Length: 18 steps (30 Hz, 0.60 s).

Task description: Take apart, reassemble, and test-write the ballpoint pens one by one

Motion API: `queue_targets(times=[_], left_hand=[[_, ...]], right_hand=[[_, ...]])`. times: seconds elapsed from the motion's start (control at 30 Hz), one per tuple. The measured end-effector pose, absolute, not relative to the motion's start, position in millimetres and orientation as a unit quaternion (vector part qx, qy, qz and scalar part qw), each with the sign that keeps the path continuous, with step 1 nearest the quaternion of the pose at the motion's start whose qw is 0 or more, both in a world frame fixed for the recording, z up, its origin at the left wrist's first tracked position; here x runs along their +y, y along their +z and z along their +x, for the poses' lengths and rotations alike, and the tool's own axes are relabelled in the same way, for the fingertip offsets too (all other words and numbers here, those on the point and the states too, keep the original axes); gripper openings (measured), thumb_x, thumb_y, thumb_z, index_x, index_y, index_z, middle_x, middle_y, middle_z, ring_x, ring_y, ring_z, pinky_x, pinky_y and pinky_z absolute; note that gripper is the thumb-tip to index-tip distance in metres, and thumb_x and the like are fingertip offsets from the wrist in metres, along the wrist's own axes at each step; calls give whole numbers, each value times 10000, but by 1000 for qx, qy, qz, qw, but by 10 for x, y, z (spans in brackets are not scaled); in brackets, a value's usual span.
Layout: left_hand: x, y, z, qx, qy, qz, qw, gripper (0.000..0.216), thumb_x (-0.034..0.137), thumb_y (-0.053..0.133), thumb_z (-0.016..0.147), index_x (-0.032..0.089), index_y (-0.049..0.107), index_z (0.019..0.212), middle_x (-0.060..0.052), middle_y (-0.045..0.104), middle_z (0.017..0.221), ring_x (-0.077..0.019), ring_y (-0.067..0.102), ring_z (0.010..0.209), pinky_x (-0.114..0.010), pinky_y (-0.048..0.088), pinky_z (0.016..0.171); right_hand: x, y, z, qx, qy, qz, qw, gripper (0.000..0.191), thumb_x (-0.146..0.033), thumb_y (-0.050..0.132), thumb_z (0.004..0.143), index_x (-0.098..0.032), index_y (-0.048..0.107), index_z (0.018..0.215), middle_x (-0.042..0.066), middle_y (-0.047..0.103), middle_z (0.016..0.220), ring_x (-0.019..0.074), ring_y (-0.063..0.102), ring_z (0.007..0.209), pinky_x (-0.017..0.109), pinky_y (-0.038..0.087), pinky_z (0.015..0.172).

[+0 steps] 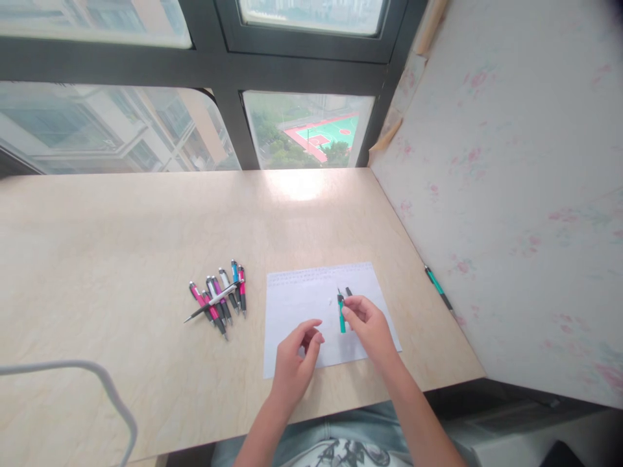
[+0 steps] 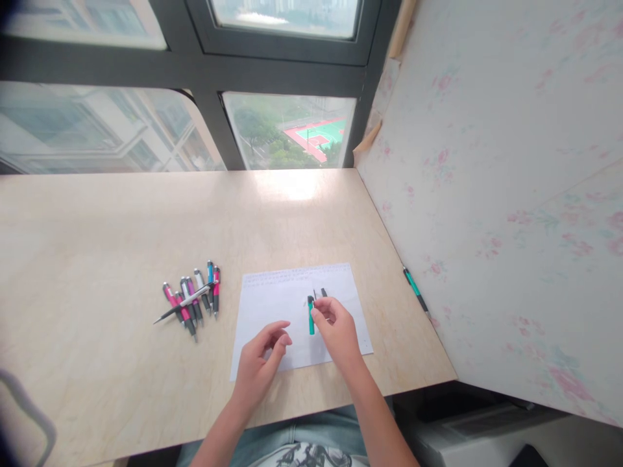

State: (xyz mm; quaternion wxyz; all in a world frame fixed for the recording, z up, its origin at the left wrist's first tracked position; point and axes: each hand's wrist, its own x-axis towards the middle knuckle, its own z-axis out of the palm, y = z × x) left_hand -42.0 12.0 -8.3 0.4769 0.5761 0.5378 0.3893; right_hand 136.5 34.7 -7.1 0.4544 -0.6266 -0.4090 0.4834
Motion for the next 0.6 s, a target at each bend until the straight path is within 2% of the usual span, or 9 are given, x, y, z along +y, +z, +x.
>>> queue_targets(times=[0.23,0.43,0.6], left_hand=[[120,-93,-498,559,392,579,446,229,328,562,872,196,678,1019,-39,711,773,-182,644,687,-291,499,643],[82,-155,-530,562,378,624,390,222,298,542,880,205,679,1027,-48,729,797,-176,638,631,-294,504,618],[43,-259,-540,532,364,681,345,217,231,514,893,219,668,1046,-61,728,849,-184,658,698,-298,509,663]], right_hand=[[314,-100,1192,-533,390,-647,381,158,-278,565,821,-198,672,905,64,717,852,200,671,739,298,528,623],[370,-120,1110,-592,309,-655,355,159,-213,515,853,-201,653,932,55,706,860,179,662,734,288,511,676],[467,-142,1052,-641,239,-665,298,201,-165,499,861,-186,634,1008,46,692,816,187,650,732,296,478,703]])
